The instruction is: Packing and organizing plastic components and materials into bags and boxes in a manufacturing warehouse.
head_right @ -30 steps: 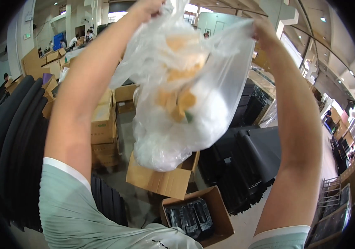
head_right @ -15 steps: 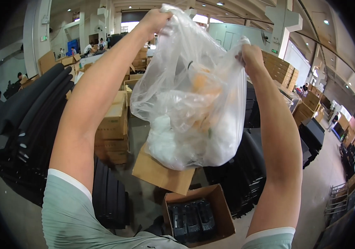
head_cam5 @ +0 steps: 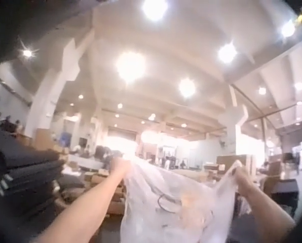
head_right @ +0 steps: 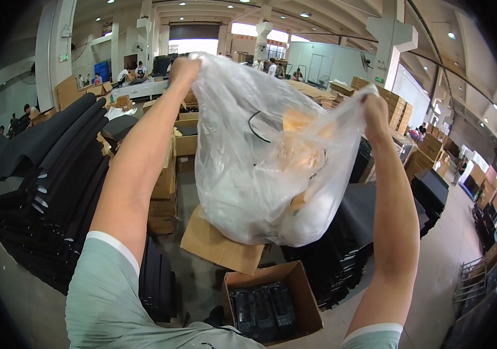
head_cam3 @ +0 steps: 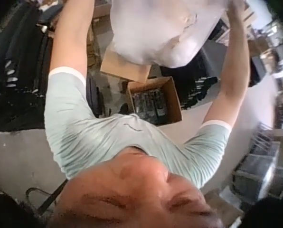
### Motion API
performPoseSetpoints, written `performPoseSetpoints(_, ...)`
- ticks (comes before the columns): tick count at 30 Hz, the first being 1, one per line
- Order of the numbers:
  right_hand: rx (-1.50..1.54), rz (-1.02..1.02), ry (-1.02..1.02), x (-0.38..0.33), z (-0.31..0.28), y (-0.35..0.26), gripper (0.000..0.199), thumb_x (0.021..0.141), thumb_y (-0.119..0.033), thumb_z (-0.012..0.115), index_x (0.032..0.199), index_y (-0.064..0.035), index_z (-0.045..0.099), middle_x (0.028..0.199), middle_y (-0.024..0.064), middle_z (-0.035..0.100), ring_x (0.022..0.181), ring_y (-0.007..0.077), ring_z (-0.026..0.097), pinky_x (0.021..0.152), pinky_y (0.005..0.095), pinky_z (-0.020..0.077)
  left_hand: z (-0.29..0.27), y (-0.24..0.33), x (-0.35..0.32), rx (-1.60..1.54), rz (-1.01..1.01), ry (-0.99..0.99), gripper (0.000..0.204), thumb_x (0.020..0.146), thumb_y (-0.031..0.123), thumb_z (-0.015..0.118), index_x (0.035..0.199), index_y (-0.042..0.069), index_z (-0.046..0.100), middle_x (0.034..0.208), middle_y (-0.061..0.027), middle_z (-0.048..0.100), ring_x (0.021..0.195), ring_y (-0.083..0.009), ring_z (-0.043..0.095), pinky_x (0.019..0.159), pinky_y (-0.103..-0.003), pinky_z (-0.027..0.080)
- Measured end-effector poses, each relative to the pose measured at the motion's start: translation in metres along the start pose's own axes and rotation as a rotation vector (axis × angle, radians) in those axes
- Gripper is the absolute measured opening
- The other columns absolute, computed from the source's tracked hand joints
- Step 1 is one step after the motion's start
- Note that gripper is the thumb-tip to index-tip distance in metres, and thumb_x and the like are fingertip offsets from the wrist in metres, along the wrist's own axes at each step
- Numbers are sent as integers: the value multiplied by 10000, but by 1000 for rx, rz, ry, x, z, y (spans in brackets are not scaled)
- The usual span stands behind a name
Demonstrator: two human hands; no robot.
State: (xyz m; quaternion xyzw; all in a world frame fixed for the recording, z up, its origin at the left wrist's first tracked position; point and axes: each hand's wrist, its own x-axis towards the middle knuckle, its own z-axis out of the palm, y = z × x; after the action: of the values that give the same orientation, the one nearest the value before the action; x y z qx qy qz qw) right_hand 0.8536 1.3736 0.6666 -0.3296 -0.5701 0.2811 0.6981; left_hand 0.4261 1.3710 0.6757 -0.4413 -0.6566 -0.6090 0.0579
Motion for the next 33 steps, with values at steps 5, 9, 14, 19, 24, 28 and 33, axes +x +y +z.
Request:
performPoseSetpoints(5, 79, 167, -24, -29, -59, 0, 198, 923, -158, 395, 875, -26, 534, 691, 64, 541, 570, 163, 539, 501, 285, 471, 6, -82, 25, -722, -489, 9, 232, 749, 79, 595, 920, -76, 617, 893, -217, 657, 879, -376, 635, 761, -426, 503)
performPoseSetpoints(9, 151, 285, 46, -65, -74, -5, 219, 948, -158, 395, 939, 1, 545, 754, 93, 587, 609, 168, 568, 543, 290, 506, 40, -48, -34, -203, 478, 432, 245, 757, 71, 601, 983, -23, 602, 999, -190, 632, 938, -340, 609, 806, -388, 481)
performPoseSetpoints(14, 223, 275, -65, -81, -87, -27, 260, 932, -104, 376, 1017, 50, 568, 912, 164, 640, 733, 215, 614, 634, 301, 511, 49, -3, -190, -105, 630, -798, 218, 755, 217, 577, 756, 17, 664, 750, -193, 640, 699, -339, 630, 660, -409, 490)
performPoseSetpoints(19, 454, 250, -160, -105, -114, -34, 311, 940, -126, 349, 1058, 67, 563, 1065, 192, 629, 950, 280, 616, 816, 373, 489, 132, -25, -277, 54, 756, -1040, 284, 763, 253, 596, 935, 34, 653, 863, -203, 652, 788, -373, 623, 722, -442, 492)
performPoseSetpoints(24, 484, 191, -99, -162, -133, -42, 333, 949, -158, 357, 1087, 66, 560, 1093, 178, 622, 1010, 274, 599, 890, 379, 468, 204, -28, -321, -141, 197, -759, 566, 727, 390, 693, 1112, 5, 537, 1093, -197, 588, 1000, -349, 575, 863, -410, 468)
performPoseSetpoints(28, 366, 215, -177, -184, -148, -40, 374, 964, -193, 334, 1151, 56, 541, 1172, 162, 590, 1100, 262, 555, 973, 395, 423, 224, 3, -351, -302, 239, -897, 749, 638, 453, 767, 1175, 15, 483, 1232, -190, 490, 1125, -335, 510, 891, -400, 457)
performPoseSetpoints(33, 396, 175, -219, -159, -130, -51, 366, 951, -172, 361, 1173, 67, 528, 1177, 161, 586, 1047, 254, 575, 949, 385, 436, 248, 0, -376, -229, 164, -739, 476, 726, 290, 694, 1095, 29, 543, 943, -169, 645, 917, -332, 622, 806, -431, 478)
